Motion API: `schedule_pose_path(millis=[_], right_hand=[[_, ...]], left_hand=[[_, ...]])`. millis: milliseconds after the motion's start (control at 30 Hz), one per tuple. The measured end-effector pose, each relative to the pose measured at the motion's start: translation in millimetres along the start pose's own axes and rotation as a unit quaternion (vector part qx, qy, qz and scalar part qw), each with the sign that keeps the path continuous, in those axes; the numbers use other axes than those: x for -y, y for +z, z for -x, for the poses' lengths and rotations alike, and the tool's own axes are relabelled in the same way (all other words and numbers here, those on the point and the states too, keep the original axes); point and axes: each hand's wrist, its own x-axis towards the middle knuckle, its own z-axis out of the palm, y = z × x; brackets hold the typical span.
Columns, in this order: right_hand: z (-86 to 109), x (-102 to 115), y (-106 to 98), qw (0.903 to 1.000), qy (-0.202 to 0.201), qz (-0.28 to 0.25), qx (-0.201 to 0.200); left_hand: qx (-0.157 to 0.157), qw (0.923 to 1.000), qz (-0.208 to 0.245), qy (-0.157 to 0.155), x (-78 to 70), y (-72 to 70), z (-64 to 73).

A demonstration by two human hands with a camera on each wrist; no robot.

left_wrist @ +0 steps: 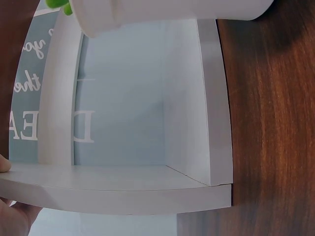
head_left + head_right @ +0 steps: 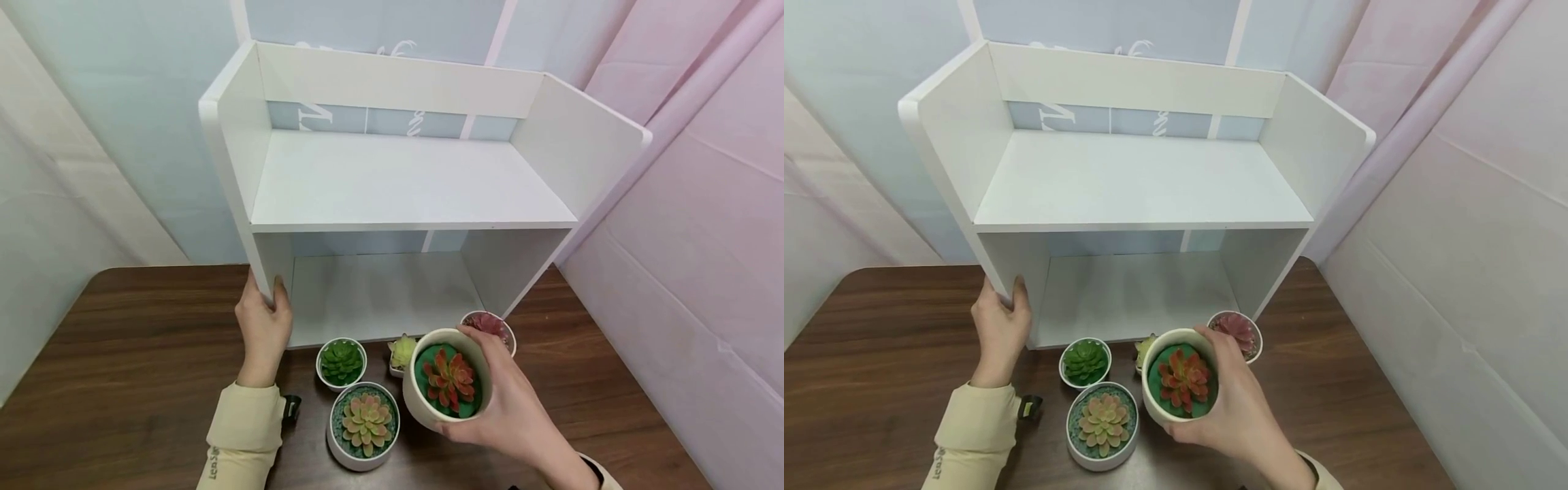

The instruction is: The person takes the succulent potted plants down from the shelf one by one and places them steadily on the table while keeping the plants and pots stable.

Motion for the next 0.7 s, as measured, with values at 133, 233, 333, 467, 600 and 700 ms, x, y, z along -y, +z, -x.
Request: schedule_pose_path(millis=[133, 233, 333, 467, 600, 700], right_hand=[[6.5, -1, -1, 0.9999, 0.009, 0.003, 0.006], [11.1, -1, -1, 0.9996, 0.024, 0.006, 0.014], [16.5, -3, -1, 0.9989, 0.042, 0.014, 0.019], [23.1, -6, 2, 0.9976, 0.063, 0.017, 0.024], [27.3, -11, 7, 0.9977, 0.063, 0.012, 0.023], [29.5, -15, 11, 0.9978, 0.063, 0.011, 0.019]], left_hand=[[-0.003, 1.0000, -0.001, 0.003, 0.2, 0.8, 0.4], [-0.002, 1.0000, -0.003, 0.003, 0.6, 0.6, 0.5], [0.003, 1.0000, -0.006, 0.001, 0.6, 0.0, 0.1], [0.007, 0.9999, -0.008, -0.002, 0.7, -0.1, -0.1], [0.006, 1.0000, -0.008, -0.001, 1.2, 0.0, 0.0], [0.004, 1.0000, -0.005, 0.000, 1.5, 0.5, 0.2]])
